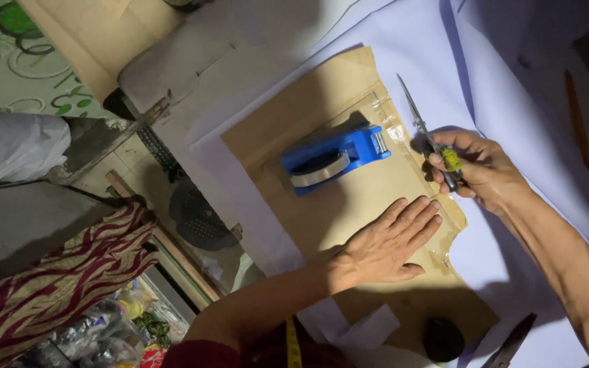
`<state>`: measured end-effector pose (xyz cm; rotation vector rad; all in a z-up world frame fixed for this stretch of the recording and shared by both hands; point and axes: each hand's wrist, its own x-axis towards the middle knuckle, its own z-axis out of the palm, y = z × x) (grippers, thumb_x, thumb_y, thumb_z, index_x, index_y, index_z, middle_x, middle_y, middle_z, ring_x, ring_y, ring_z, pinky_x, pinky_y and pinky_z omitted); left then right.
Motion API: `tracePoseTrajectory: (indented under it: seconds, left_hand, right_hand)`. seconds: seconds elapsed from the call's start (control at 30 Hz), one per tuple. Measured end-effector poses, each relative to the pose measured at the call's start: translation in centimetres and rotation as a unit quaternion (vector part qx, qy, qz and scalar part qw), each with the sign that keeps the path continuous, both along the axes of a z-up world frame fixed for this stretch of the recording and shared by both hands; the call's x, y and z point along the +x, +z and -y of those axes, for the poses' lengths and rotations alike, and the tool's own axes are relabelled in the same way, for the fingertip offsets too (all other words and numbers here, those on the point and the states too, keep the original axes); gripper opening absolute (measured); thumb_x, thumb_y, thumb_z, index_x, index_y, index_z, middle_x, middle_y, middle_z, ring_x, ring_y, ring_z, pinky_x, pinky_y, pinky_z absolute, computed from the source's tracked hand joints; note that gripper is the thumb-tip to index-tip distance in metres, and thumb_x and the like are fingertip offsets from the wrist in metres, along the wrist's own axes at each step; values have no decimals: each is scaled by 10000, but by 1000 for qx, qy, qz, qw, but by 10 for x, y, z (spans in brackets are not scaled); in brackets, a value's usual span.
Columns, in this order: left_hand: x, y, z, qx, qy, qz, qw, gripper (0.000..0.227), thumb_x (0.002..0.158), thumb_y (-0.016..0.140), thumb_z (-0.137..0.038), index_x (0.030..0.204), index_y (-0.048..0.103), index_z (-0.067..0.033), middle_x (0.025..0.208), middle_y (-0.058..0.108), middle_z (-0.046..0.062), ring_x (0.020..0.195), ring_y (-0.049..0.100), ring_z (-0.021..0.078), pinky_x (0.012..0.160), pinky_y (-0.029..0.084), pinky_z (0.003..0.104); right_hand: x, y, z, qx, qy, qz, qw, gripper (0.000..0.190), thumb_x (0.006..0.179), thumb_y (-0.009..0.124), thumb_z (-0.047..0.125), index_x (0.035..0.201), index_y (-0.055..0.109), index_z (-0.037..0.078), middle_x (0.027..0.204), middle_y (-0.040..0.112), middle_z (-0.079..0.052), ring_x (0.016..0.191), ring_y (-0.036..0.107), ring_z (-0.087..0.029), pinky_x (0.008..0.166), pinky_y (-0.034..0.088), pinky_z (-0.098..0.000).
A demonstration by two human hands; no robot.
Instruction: The person cuts a large piece of white fabric using shears, following a cardboard pattern placed on a table. They switch between different pairs of scissors and use a measuring tape and pencil to mark the fabric during the process.
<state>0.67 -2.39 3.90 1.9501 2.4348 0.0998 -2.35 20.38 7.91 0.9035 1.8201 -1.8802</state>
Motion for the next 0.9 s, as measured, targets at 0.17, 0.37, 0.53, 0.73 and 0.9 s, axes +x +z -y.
tracePoseTrajectory:
  seconds: [0.17,0.37,0.53,0.73,0.9]
  left_hand:
    - [-3,1,-1,-4,2,-8,1000,1017,929,404,-837,1644,290,-123,1715,189,147,1604,142,327,1311,43,509]
    - [-3,0,1,5,-2,-5,1000,1010,944,410,-827,1643,304,-105,1712,188,158,1602,138,333,1312,60,515]
    - [-4,-1,1,10,-3,4,1000,1003,948,429,-817,1642,299,-105,1711,191,159,1603,150,330,1317,67,508]
    - [-1,-6,-1,-1,-4,-12,1000,1016,950,385,-848,1648,280,-117,1716,182,145,1602,141,333,1312,67,517]
    - [4,-13,-1,1,-6,-21,1000,829,1014,351,-636,1650,258,-111,1716,195,137,1599,147,339,1315,69,536]
  right_hand:
    - [-14,9,-2,34,12,60,997,251,967,620,-2,1210,623,63,711,617,-165,515,576,-217,312,229,-218]
    - [-33,6,1,-56,-8,2,998,246,962,668,197,1170,569,112,683,601,-177,490,513,-179,300,245,-184]
    - [-30,-4,1,-14,-21,-1,1000,370,888,731,167,1235,644,76,660,589,-138,476,566,-150,277,237,-171]
    - [-40,2,-8,-39,44,17,998,315,954,679,138,1262,645,81,727,655,-160,495,591,-188,266,317,-216]
    - [-62,7,4,-81,1,-11,997,201,981,662,232,1131,583,124,692,605,-153,505,533,-166,298,262,-184]
